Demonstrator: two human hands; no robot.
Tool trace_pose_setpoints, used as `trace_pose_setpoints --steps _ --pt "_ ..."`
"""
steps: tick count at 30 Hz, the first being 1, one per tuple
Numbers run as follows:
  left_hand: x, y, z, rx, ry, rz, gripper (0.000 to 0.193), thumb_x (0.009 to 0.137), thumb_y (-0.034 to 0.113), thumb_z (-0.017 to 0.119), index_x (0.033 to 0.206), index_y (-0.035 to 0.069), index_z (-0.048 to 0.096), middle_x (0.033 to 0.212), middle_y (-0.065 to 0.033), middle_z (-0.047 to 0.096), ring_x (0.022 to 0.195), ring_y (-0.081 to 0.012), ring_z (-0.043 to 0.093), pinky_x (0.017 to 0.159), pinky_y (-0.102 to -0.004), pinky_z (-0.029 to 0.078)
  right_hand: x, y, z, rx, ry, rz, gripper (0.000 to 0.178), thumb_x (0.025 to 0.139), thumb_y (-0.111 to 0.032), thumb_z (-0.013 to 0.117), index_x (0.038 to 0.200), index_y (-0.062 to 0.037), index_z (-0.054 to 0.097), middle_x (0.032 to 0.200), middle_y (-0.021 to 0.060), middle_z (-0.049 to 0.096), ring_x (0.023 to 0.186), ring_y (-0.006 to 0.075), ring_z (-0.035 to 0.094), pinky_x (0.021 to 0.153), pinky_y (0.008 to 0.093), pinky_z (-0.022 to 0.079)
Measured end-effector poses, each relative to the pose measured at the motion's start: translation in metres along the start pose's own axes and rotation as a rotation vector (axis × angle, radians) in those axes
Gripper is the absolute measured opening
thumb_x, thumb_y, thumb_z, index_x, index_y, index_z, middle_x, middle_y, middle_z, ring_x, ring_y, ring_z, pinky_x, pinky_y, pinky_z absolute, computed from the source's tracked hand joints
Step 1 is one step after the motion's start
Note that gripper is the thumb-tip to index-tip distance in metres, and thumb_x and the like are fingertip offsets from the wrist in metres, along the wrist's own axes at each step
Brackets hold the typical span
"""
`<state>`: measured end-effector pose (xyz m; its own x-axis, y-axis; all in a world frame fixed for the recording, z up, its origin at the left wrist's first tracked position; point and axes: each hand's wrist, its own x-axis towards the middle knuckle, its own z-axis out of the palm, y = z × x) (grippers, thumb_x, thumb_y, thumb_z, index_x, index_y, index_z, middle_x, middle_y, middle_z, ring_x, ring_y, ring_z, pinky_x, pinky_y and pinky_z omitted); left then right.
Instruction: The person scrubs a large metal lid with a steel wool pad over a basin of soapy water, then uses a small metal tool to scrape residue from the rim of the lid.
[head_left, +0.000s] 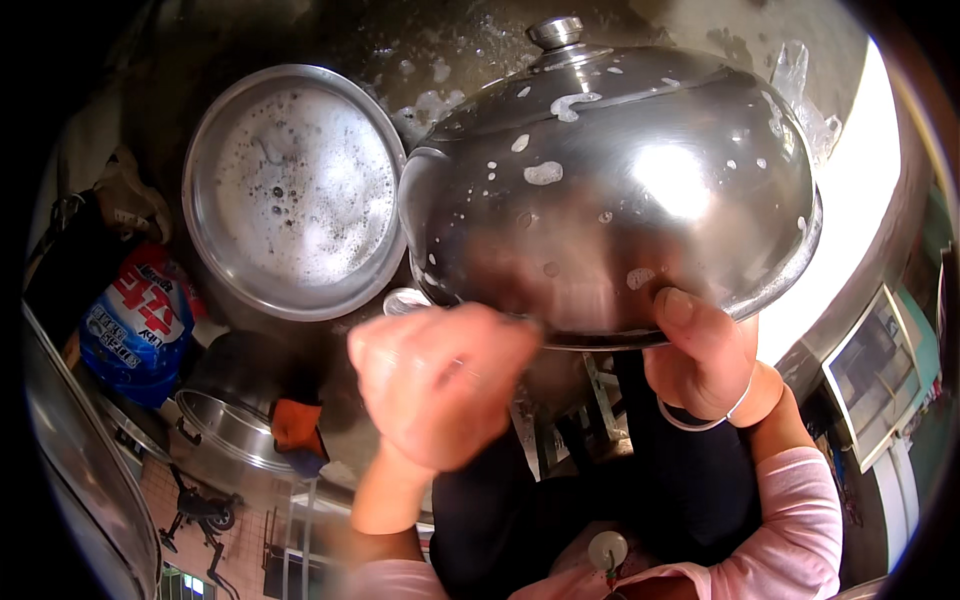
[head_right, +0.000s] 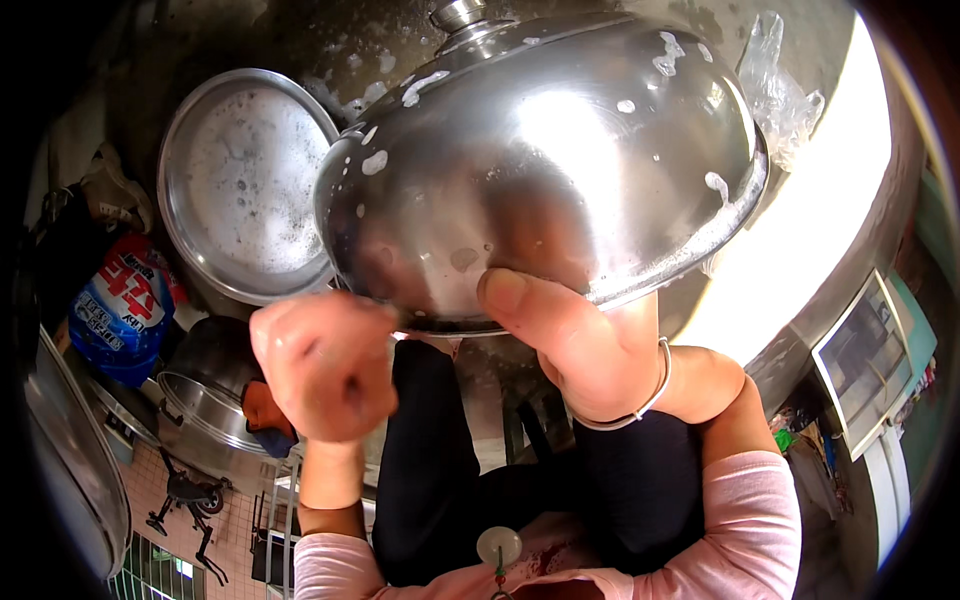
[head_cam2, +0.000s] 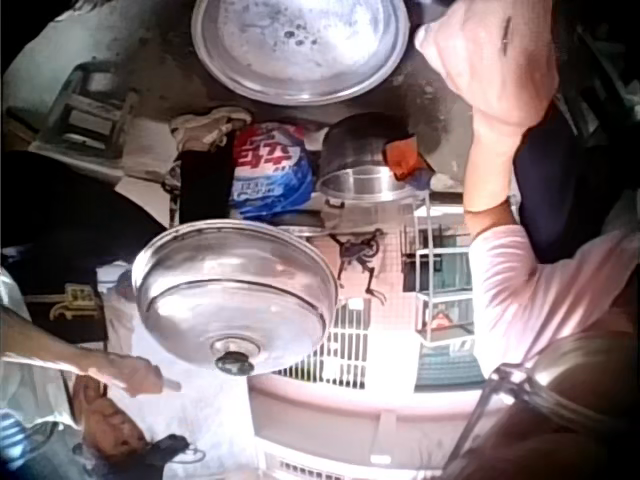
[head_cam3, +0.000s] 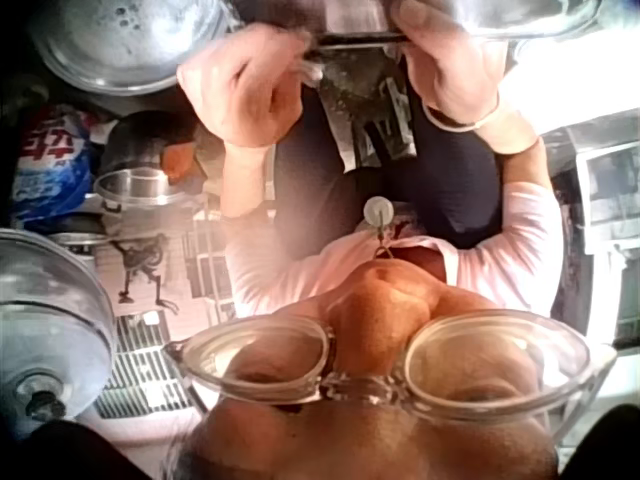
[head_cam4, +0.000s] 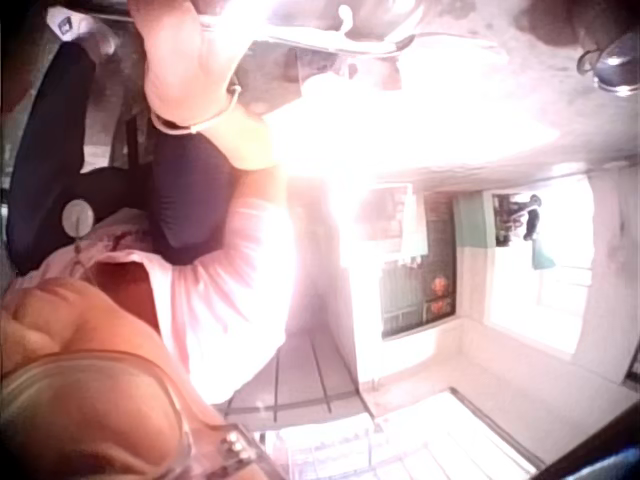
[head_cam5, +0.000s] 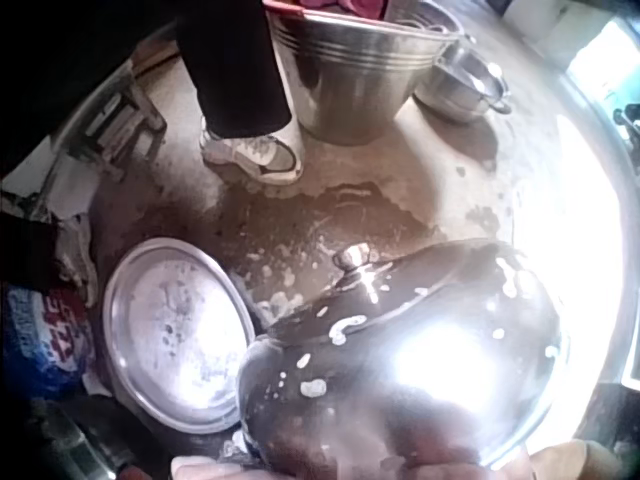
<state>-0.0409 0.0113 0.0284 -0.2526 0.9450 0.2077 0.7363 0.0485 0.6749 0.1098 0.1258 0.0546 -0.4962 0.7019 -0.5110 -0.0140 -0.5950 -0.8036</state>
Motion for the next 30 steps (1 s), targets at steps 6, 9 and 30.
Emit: trace_pose_setpoints --steps 6,9,30 --pt "0.016 0.012 0.000 -0.040 0.021 0.059 0.027 0.061 0.009 0.069 0.087 0.015 0.071 0.087 -0.0002 0.060 0.072 -0.0160 0.056 0.064 -0.0287 0.043 -0.003 0.001 -0.009 0.132 -0.038 -0.006 0.026 0.073 0.004 0.059 0.099 0.0043 0.058 0.092 0.0081 0.061 0.085 0.0186 0.058 0.077 0.0300 0.046" --pt "0.000 -0.011 0.007 0.025 0.058 0.084 0.029 0.062 0.008 0.069 0.090 0.016 0.071 0.089 -0.0001 0.061 0.075 -0.0161 0.057 0.065 -0.0297 0.043 0.000 0.007 -0.012 0.058 0.009 -0.133 0.014 0.075 0.001 0.057 0.089 0.0014 0.058 0.081 0.0042 0.056 0.070 0.0155 0.050 0.064 0.0285 0.041" --pt "-0.026 -0.042 0.016 -0.064 0.182 -0.107 0.023 0.071 -0.007 0.067 0.091 0.004 0.065 0.096 -0.0102 0.061 0.085 -0.0226 0.058 0.074 -0.0311 0.046 -0.010 0.005 -0.047 0.429 -0.097 0.078 0.024 0.091 -0.018 0.051 0.090 0.0049 0.058 0.108 0.0175 0.061 0.102 0.0246 0.058 0.095 0.0377 0.043"
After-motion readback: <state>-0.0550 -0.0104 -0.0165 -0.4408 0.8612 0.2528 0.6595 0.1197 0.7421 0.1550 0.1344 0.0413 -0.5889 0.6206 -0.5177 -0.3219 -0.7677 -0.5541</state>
